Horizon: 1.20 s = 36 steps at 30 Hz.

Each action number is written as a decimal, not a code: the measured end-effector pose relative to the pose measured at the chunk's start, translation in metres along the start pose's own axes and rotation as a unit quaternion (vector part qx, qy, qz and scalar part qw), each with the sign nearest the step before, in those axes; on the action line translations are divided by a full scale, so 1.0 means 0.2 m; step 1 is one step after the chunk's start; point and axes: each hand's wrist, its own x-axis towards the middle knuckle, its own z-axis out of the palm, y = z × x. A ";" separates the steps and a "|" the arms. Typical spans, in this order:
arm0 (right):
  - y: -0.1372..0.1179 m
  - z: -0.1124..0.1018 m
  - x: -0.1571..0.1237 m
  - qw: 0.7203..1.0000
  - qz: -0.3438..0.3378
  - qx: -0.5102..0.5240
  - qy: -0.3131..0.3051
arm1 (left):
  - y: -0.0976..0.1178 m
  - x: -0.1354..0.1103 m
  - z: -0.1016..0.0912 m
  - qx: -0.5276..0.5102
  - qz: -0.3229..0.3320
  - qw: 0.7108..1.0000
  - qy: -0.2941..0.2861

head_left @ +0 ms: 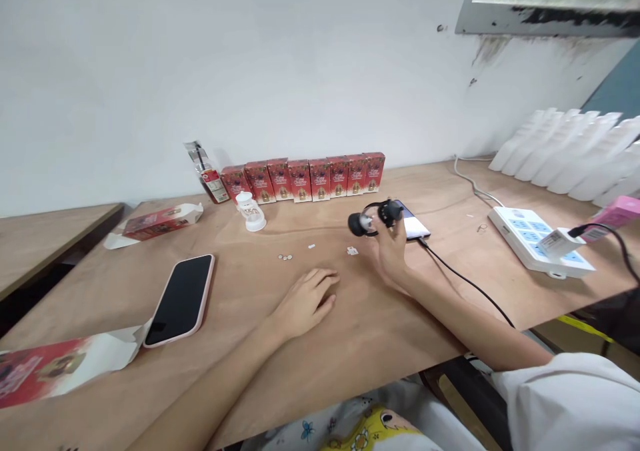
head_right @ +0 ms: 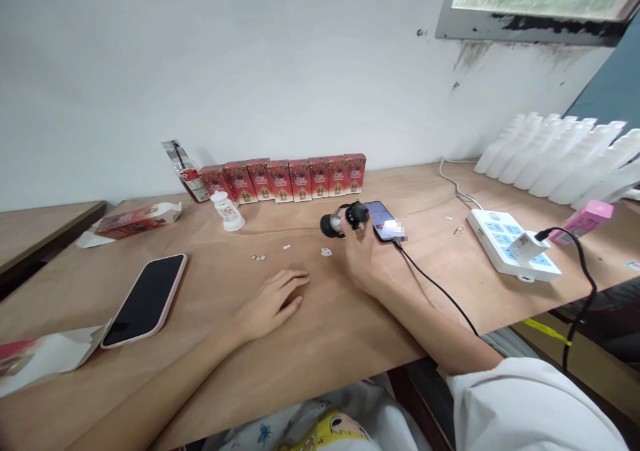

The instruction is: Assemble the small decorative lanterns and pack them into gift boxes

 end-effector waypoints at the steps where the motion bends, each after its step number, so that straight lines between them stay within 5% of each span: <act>1: 0.00 -0.01 0.04 1.000 0.002 0.008 0.021 | 0.00 0.00 0.00 0.029 0.014 0.999 -0.011; 5: 0.00 -0.05 0.13 0.998 0.011 0.039 0.057 | 0.00 0.00 -0.01 0.062 0.028 0.997 -0.021; 17: 0.11 -0.07 0.17 0.993 0.097 0.060 0.038 | -0.02 0.00 -0.01 0.073 0.039 0.996 -0.024; 24: 0.12 -0.09 0.19 0.932 0.303 0.197 -0.042 | -0.02 -0.01 -0.01 0.068 0.045 0.997 -0.018; 36: 0.11 -0.09 0.18 0.929 0.300 0.208 -0.063 | -0.02 0.00 -0.01 0.069 0.042 0.996 -0.024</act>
